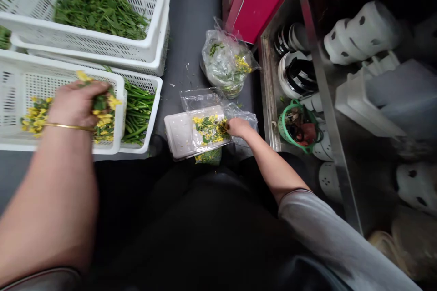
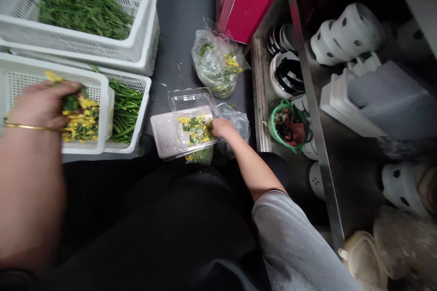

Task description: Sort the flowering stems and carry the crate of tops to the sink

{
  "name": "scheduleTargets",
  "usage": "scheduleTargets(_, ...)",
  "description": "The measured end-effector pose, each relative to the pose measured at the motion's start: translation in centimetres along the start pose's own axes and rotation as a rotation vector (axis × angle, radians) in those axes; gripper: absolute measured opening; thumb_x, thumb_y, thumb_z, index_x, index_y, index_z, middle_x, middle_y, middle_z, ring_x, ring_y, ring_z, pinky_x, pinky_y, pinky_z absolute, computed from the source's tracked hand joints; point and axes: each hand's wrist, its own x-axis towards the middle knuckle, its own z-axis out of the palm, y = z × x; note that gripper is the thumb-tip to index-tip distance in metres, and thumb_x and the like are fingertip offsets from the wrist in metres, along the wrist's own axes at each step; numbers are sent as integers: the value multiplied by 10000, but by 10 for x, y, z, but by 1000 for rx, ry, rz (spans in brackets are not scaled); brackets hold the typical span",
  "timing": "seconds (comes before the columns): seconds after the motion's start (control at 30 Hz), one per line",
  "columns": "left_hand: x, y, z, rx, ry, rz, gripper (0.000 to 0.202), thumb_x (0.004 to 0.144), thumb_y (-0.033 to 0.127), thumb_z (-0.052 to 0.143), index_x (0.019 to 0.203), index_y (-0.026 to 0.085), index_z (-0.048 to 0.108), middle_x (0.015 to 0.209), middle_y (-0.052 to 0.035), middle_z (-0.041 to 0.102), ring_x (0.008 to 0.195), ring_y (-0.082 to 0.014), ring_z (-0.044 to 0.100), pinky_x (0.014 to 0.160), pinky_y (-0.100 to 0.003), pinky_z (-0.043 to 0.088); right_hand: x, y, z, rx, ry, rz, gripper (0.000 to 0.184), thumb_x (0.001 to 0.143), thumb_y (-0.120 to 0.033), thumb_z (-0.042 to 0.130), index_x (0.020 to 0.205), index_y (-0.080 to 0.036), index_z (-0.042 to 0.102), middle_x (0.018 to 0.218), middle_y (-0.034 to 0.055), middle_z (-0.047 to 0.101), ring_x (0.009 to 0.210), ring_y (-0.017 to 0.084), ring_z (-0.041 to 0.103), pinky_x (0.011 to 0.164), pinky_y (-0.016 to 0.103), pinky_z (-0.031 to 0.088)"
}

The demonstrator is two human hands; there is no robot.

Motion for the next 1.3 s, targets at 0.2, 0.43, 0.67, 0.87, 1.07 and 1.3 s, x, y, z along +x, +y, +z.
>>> scheduleTargets(0.2, 36, 18, -60, 670, -28, -174, 343, 897, 392, 536, 790, 96, 398, 528, 62, 233, 563, -113, 580, 647, -204, 37, 32, -27, 16, 25, 170, -143, 275, 857, -287, 473, 1007, -192, 683, 1033, 111, 683, 927, 226, 619, 734, 276, 439)
scheduleTargets(0.43, -19, -4, 50, 320, -160, 0, 99, 704, 201, 664, 792, 153, 662, 637, 4, 644, 536, -112, 611, 453, -191, 492, 58, -42, 33, 168, 151, -160, 166, 770, -209, 548, 869, -168, 675, 934, 95, 685, 822, 190, 612, 692, 254, 427)
scheduleTargets(0.67, -79, -94, 165, 32, -399, -498, 295, 534, 286, 817, 658, 105, 620, 562, -58, 631, 467, -142, 586, 453, -258, 498, 22, -29, 17, 925, -4, -338, 69, 724, -232, 562, 728, -164, 557, 585, -44, 579, 450, 82, 509, 485, 195, 381)
scheduleTargets(0.87, -57, -90, 158, -235, -373, -539, 317, 495, 255, 844, 671, 94, 636, 556, -22, 597, 468, -80, 531, 457, -193, 435, 12, -25, 17, 1097, 81, -346, 136, 765, -297, 562, 771, -161, 569, 617, -38, 587, 472, 78, 497, 490, 194, 377)
scheduleTargets(1.07, -36, -74, 140, -334, -341, -523, 274, 520, 201, 826, 652, 93, 611, 564, -11, 562, 465, -42, 458, 436, -159, 368, 37, -25, 24, 784, 256, -277, 144, 723, -240, 625, 625, -148, 573, 611, -23, 573, 586, 85, 487, 581, 201, 354)
scheduleTargets(1.3, -38, -88, 153, -289, -214, -428, 298, 510, 251, 823, 647, 122, 592, 570, 1, 600, 521, -87, 554, 523, -204, 453, 18, -67, 10, 1145, 34, -379, 331, 854, -444, 460, 738, -160, 584, 592, -28, 557, 462, 72, 477, 469, 190, 350)
